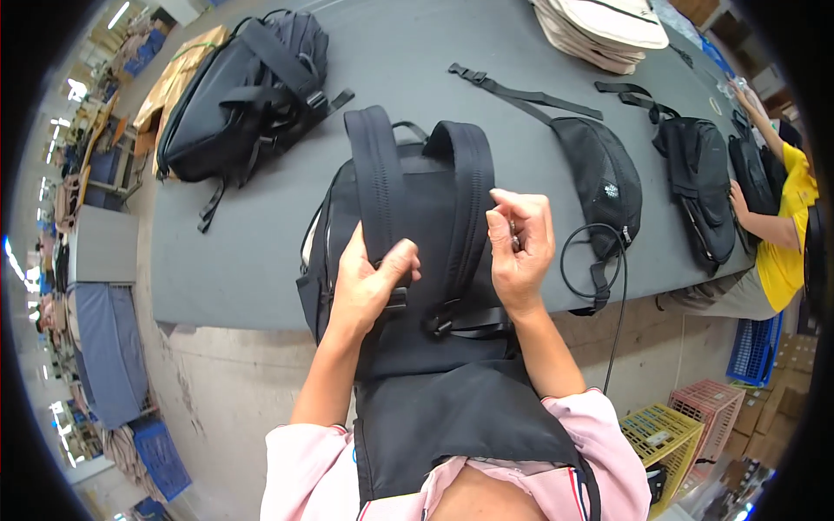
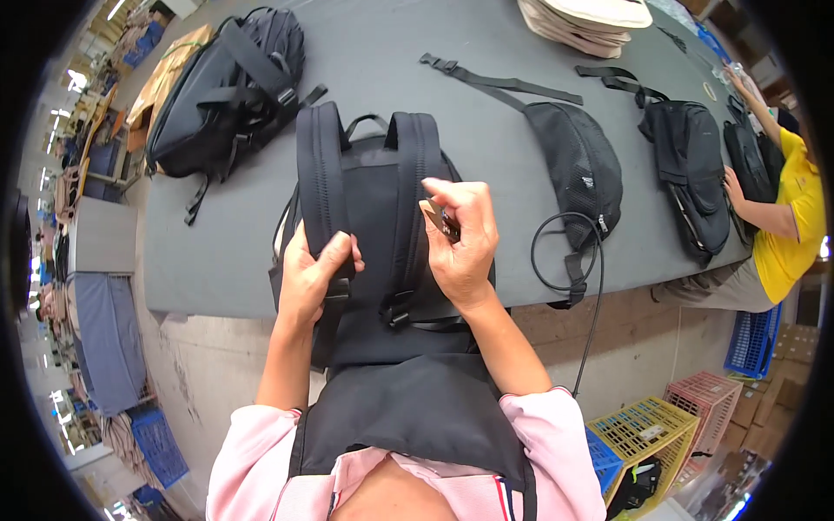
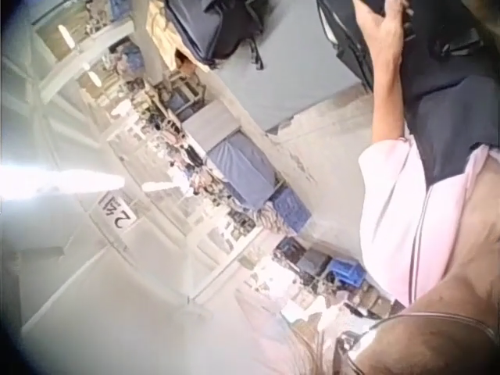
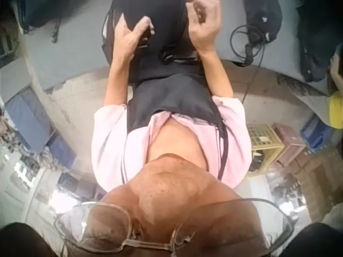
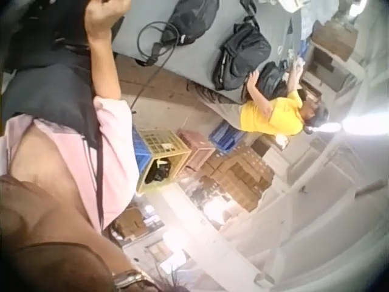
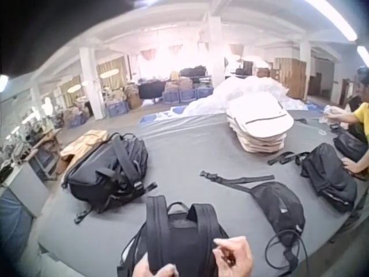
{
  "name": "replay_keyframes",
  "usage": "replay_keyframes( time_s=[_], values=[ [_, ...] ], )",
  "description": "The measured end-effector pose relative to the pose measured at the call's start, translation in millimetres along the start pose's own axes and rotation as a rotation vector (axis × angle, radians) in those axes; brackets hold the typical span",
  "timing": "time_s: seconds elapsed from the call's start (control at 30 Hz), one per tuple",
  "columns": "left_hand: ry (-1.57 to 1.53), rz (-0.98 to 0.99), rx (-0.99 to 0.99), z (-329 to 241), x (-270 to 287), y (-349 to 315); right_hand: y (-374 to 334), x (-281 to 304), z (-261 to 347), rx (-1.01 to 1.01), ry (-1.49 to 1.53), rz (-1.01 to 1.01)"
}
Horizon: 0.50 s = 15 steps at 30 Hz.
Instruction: Trimming loose threads and inspecting backpacks at a manufacturing facility using thread nippers.
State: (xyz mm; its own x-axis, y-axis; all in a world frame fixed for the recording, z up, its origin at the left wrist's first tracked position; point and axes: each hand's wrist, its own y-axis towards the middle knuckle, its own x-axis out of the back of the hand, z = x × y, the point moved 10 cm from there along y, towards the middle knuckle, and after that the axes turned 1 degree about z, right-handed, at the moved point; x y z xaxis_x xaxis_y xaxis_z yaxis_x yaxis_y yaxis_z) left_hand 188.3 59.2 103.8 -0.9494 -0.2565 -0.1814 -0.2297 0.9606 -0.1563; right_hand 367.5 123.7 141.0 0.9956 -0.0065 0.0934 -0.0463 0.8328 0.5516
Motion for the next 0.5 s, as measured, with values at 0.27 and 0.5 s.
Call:
replay_keyframes(
  time_s=[0.27, 0.5],
  values=[
    [-0.017, 0.283, 0.06, 16.1, -23.7, -27.5, 5.0, -84.5, 5.7, -0.273, 0.218, 0.479],
    [0.732, -0.07, -0.55, -24.1, -9.9, -57.8, -14.9, -110.7, -34.0, -0.548, 0.391, 0.544]
  ],
)
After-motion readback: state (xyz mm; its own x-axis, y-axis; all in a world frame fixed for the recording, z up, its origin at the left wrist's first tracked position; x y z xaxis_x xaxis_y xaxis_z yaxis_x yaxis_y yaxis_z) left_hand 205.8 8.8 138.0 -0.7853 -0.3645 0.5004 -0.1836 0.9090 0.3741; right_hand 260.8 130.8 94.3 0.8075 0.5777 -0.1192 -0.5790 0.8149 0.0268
